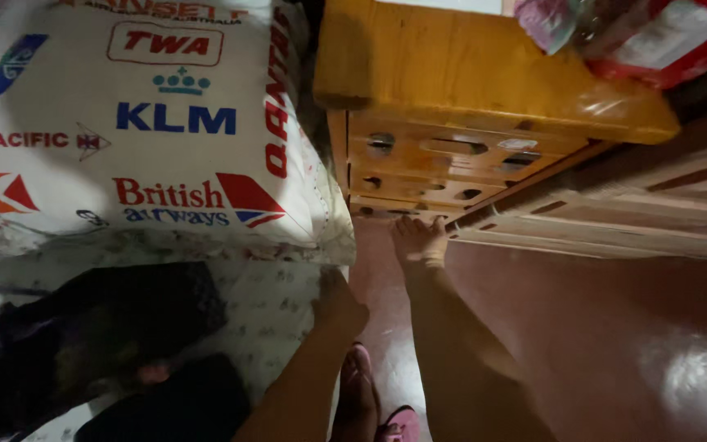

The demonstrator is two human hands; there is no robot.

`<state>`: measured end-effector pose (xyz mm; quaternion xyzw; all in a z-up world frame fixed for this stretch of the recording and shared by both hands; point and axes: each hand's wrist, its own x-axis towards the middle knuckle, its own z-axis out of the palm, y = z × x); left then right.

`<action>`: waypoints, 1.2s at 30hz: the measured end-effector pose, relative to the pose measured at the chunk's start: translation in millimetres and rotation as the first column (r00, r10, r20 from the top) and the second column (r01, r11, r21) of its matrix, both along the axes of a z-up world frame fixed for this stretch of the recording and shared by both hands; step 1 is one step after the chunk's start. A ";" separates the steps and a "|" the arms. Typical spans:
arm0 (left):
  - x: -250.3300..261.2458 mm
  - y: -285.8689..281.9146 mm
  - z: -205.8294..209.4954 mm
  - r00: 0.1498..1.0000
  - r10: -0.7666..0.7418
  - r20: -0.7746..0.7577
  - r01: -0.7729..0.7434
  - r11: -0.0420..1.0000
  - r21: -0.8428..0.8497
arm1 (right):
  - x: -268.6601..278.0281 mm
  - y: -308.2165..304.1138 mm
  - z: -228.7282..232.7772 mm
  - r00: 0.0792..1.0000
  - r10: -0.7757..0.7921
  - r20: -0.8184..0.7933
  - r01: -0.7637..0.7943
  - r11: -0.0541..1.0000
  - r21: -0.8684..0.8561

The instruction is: The person opens and closes multiple drawers in a bedroom, revealing various items such as clothes, papers, and personal care products. The person does not remove or rearrange any items, only briefly viewing the contents before closing each drawer.

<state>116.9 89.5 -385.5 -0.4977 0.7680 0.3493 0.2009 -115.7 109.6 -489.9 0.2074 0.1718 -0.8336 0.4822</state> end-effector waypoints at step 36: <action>50.4 14.8 6.9 0.854 0.180 -0.488 -0.169 0.983 0.067 | 164.4 127.0 -95.0 0.983 -0.107 -0.149 0.158 0.906 0.393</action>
